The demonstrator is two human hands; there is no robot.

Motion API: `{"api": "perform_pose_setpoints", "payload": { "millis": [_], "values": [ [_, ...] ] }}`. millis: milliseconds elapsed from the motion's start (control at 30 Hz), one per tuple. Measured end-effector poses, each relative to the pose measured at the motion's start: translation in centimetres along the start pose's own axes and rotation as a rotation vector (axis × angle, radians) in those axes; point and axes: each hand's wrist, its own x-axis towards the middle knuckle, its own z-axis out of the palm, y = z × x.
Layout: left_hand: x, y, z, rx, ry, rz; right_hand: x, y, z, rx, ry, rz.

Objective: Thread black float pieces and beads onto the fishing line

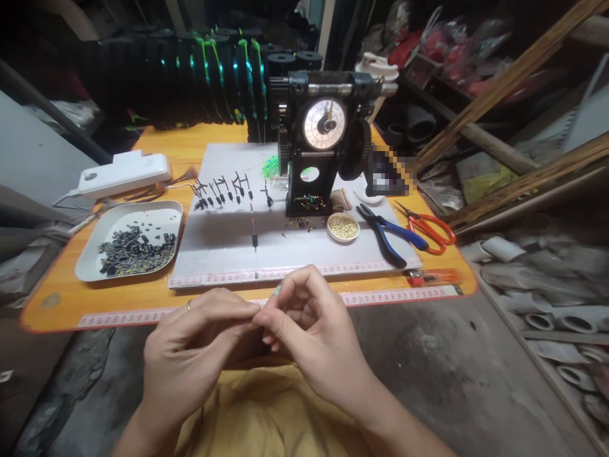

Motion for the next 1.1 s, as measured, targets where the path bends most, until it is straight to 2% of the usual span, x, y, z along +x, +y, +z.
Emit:
{"api": "perform_pose_setpoints", "payload": {
  "millis": [100,233,500,767,933,1100],
  "values": [
    [0.0,0.0,0.2,0.037,0.021,-0.015,0.4,-0.2,-0.4,0.001,-0.045,0.016],
    [-0.3,-0.4,0.7,0.039,0.064,-0.046,0.4,-0.2,-0.5,-0.047,-0.024,0.008],
    [0.1,-0.7,0.9,0.068,0.090,0.035,1.1,0.0,-0.1,0.123,-0.048,0.077],
    [0.5,-0.5,0.4,-0.053,0.076,0.114,3.4,1.2,-0.1,0.149,-0.171,0.144],
    [0.8,-0.4,0.7,-0.067,0.234,0.041,3.6,1.2,0.2,0.099,-0.140,0.057],
    [1.2,-1.0,0.7,-0.043,0.183,0.159,2.1,0.0,0.3,-0.028,-0.085,-0.084]
  ]
}}
